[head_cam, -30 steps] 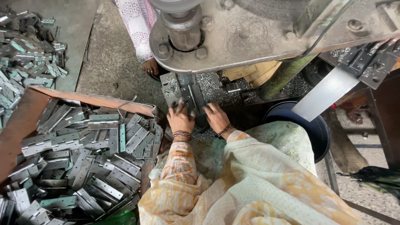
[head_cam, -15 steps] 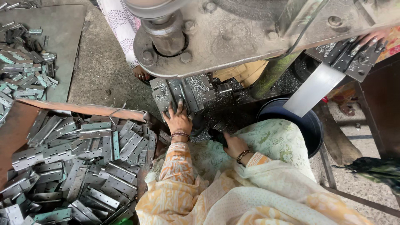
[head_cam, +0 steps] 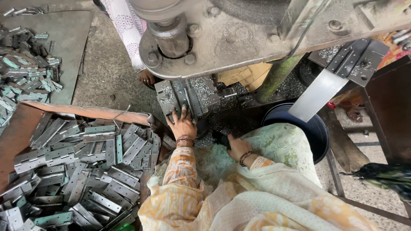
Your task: The person repeatedly picks up metal brackets from a bin, places them into a press machine, and operates the press to process them. The processed brackets are then removed and placed back into the bin.
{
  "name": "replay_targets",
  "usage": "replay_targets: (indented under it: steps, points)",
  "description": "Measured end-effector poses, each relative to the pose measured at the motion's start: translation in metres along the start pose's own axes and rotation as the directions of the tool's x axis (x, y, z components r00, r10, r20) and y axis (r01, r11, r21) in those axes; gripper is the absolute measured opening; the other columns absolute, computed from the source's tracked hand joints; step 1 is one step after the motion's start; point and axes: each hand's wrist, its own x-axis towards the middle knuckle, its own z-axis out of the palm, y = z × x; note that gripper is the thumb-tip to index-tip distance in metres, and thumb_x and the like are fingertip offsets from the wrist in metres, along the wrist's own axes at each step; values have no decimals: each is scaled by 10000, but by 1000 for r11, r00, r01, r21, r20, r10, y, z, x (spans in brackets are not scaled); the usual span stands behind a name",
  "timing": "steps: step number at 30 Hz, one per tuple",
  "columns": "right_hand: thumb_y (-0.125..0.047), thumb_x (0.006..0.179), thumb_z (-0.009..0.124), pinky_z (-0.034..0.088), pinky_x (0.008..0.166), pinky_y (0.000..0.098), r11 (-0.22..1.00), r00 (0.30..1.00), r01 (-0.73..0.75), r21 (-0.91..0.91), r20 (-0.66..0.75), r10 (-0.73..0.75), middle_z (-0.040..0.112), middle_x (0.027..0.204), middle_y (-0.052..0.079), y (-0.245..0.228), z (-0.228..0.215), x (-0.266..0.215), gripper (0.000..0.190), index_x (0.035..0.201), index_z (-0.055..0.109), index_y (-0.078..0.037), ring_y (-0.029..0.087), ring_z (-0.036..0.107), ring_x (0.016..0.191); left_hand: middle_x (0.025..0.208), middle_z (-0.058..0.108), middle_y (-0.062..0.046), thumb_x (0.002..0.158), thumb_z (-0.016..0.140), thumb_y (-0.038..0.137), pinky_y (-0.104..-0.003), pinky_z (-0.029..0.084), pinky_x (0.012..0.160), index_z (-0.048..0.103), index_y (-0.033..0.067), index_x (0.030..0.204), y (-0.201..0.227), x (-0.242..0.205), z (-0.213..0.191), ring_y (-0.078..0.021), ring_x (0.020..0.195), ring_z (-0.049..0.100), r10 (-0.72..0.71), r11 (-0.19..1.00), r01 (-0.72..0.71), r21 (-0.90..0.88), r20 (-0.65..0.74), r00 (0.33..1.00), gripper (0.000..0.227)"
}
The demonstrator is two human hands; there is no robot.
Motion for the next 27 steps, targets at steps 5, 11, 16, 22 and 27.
replay_targets:
  steps: [5, 11, 16, 22, 27]
  points:
    - [-266, 813, 754, 568, 790, 554, 999, 999, -36, -35, 25, 37, 732, 928, 235, -6, -6, 6, 482, 1184, 529, -55, 442, 712, 896, 1644, 339, 65, 951, 592, 457, -670, 113, 1221, 539, 250, 1475, 0, 6, -1, -320, 1539, 202, -9, 1000, 9, 3, 18, 1000, 566]
    - [-235, 819, 727, 584, 759, 552, 994, 993, -45, 99, -105, 56, 735, 948, 225, 18, 46, 1, 466, 1228, 554, -93, 442, 715, 871, 1667, 321, 73, 952, 580, 485, -654, 106, 1232, 587, 257, 1411, -2, 4, -3, -315, 1548, 194, 1, 1000, -2, 19, 57, 998, 512]
    - [-261, 825, 746, 585, 774, 545, 997, 993, -54, 62, -100, 60, 735, 967, 223, 29, 70, 8, 435, 1190, 580, -92, 439, 711, 894, 1613, 384, 34, 1000, 555, 477, -671, 127, 1200, 596, 200, 1434, -6, -5, 5, -342, 1531, 229, 35, 995, -49, -92, -145, 989, 517]
    - [-220, 797, 747, 561, 803, 564, 990, 992, -127, 69, -4, 127, 717, 987, 240, 6, 27, -2, 522, 1260, 531, -112, 454, 688, 933, 1617, 374, 64, 951, 546, 473, -665, 132, 1204, 582, 237, 1435, -2, 0, 4, -337, 1526, 213, -14, 999, 10, -46, -96, 995, 539]
    - [-241, 811, 747, 558, 783, 567, 999, 999, -39, -3, 28, 39, 719, 935, 240, -5, -8, -2, 492, 1200, 514, -49, 448, 698, 908, 1623, 386, 40, 1011, 515, 498, -683, 150, 1195, 649, 223, 1349, 4, 24, 4, -343, 1531, 226, -90, 994, 86, -65, -59, 994, 456]
